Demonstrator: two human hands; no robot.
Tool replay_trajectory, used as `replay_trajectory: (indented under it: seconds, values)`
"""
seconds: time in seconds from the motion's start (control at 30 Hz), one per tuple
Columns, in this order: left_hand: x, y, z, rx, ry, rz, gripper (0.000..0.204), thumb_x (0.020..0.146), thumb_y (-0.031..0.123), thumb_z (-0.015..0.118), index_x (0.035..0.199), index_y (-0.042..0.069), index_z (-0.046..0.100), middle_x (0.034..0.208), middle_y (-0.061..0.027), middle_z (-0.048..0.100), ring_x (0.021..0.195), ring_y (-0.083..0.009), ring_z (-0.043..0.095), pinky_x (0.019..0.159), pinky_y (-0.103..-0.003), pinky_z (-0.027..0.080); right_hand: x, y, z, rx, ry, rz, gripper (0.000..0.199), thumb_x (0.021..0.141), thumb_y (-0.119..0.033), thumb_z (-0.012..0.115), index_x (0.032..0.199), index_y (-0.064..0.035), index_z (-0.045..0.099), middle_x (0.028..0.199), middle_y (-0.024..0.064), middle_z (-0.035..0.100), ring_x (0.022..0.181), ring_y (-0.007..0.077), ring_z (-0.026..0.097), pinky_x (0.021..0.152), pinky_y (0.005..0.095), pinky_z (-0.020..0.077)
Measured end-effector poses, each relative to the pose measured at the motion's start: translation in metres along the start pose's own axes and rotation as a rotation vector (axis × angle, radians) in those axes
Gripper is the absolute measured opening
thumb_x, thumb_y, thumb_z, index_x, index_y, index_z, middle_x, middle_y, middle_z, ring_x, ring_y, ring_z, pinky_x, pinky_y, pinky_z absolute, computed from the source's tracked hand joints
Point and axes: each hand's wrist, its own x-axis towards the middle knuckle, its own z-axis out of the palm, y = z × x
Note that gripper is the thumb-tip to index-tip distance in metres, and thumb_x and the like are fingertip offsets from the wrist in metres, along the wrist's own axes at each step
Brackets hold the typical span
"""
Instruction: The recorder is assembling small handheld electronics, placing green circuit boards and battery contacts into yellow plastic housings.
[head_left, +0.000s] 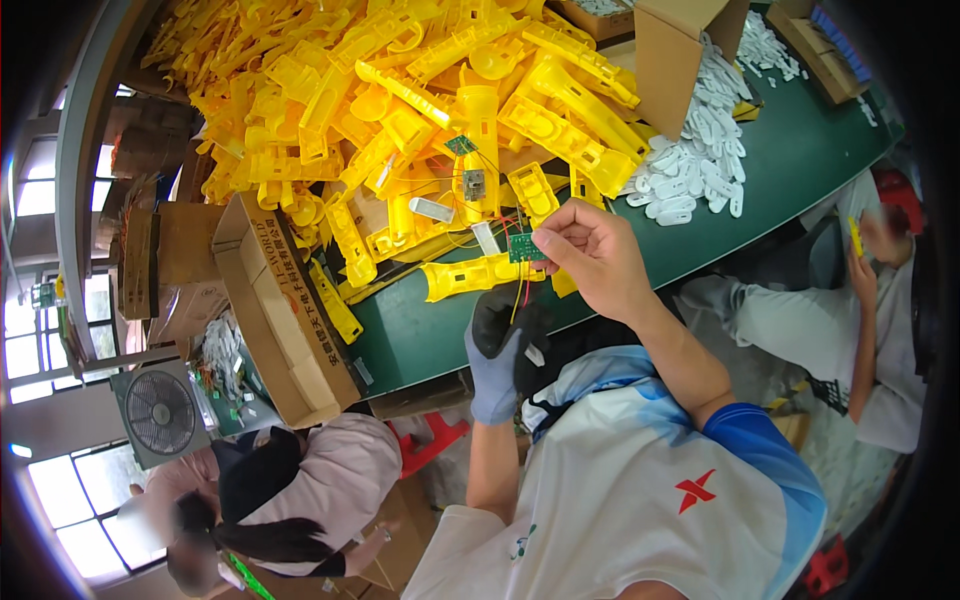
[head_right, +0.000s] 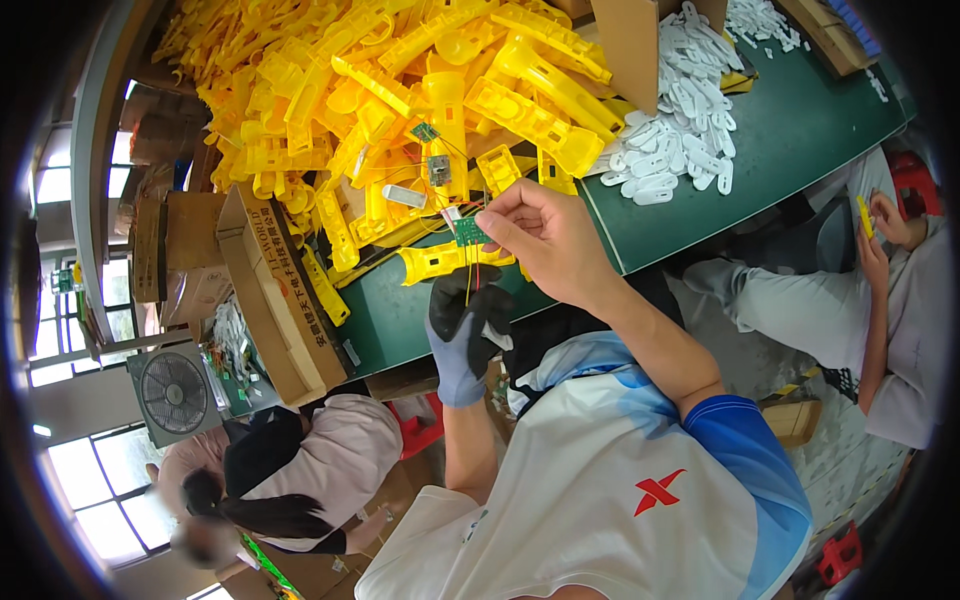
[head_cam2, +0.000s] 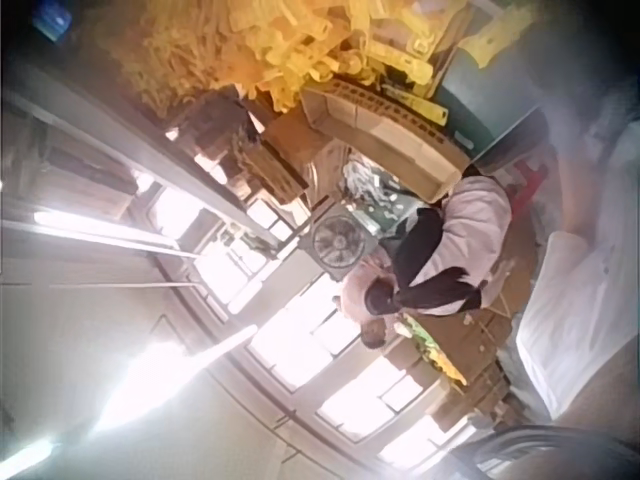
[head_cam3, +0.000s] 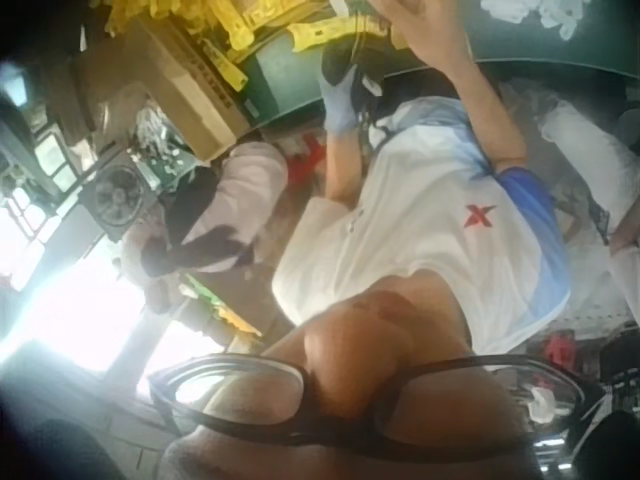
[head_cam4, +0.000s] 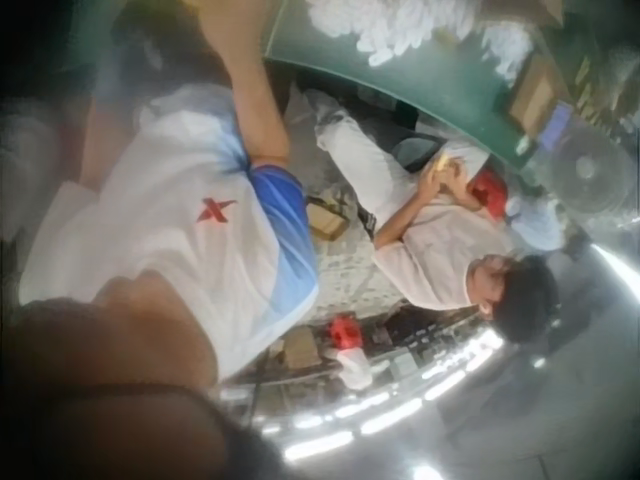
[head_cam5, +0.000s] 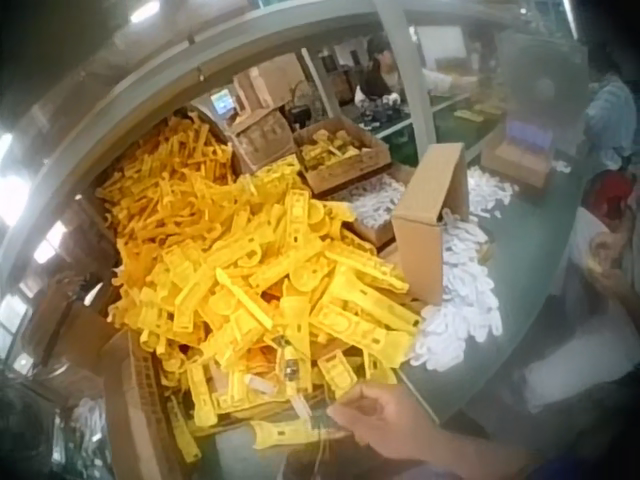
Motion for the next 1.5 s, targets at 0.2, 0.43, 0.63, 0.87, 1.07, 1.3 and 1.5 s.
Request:
replay_trajectory:
  seconds: [0.2,0.43,0.63,0.87,1.07,1.3,1.5]
  values:
    - [-0.002,-0.002,0.0,0.067,0.051,0.127,0.027,0.097,0.016,0.054,0.117,-0.002,0.061,0.111,-0.0187,0.067,0.097,-0.0281,0.067,0.081,-0.037,0.054,-0.004,-0.013,-0.001,0.07,-0.003,0.029,0.019,0.093,-0.014,0.069,0.097,0.0044,0.065,0.087,0.007,0.069,0.077,0.0093,0.068,0.071,0.0228,0.0564]
    - [0.006,-0.011,-0.019,0.195,-0.161,-0.059,0.039,0.102,0.025,0.05,0.127,-0.005,0.056,0.119,-0.0155,0.064,0.106,-0.0238,0.062,0.093,-0.036,0.048,-0.013,-0.027,-0.01,0.105,0.022,-0.033,0.016,0.089,-0.008,0.072,0.096,0.0052,0.069,0.087,0.0069,0.071,0.077,0.0086,0.067,0.071,0.0215,0.0547]
    - [0.004,0.023,0.012,0.351,0.09,0.251,0.034,0.096,0.012,0.055,0.126,-0.004,0.057,0.117,-0.0109,0.063,0.107,-0.017,0.06,0.094,-0.031,0.046,-0.028,-0.029,-0.011,-0.14,0.053,-0.206,0.013,0.088,-0.008,0.073,0.092,0.0046,0.071,0.083,0.0072,0.072,0.074,0.0084,0.068,0.067,0.0211,0.0533]
    - [0.013,0.013,0.026,0.239,0.12,0.302,0.018,0.087,-0.003,0.061,0.104,-0.004,0.065,0.11,-0.0086,0.063,0.094,-0.0132,0.058,0.083,-0.025,0.046,-0.031,-0.03,-0.017,-0.405,0.108,-0.318,0.014,0.086,-0.009,0.074,0.091,0.0039,0.071,0.082,0.0109,0.073,0.071,0.0137,0.071,0.065,0.0237,0.055]
    - [0.02,0.019,0.032,0.088,0.011,0.309,0.035,0.098,0.027,0.057,0.118,-0.002,0.061,0.128,-0.0154,0.059,0.108,-0.0194,0.055,0.099,-0.034,0.039,-0.031,-0.029,-0.019,-0.378,0.031,-0.205,0.01,0.085,-0.004,0.074,0.087,0.004,0.07,0.083,0.0091,0.072,0.073,0.0112,0.069,0.066,0.0231,0.0541]
    - [0.02,0.025,0.056,0.109,0.25,0.346,0.062,0.084,-0.012,0.058,0.142,0.005,0.042,0.092,-0.0093,0.063,0.07,-0.0142,0.061,0.061,-0.026,0.05,-0.031,-0.02,-0.023,-0.053,0.03,0.025,0.013,0.086,-0.001,0.072,0.096,0.0054,0.07,0.087,0.0084,0.072,0.079,0.01,0.068,0.072,0.0214,0.0535]
    - [0.017,0.019,0.046,0.16,0.359,0.388,0.059,0.082,-0.013,0.058,0.138,0.004,0.046,0.087,-0.0064,0.061,0.069,-0.0124,0.06,0.061,-0.025,0.051,-0.029,-0.013,-0.03,-0.043,-0.151,0.074,0.021,0.086,-0.007,0.074,0.104,0.0032,0.071,0.094,0.009,0.073,0.086,0.011,0.069,0.076,0.0224,0.0541]
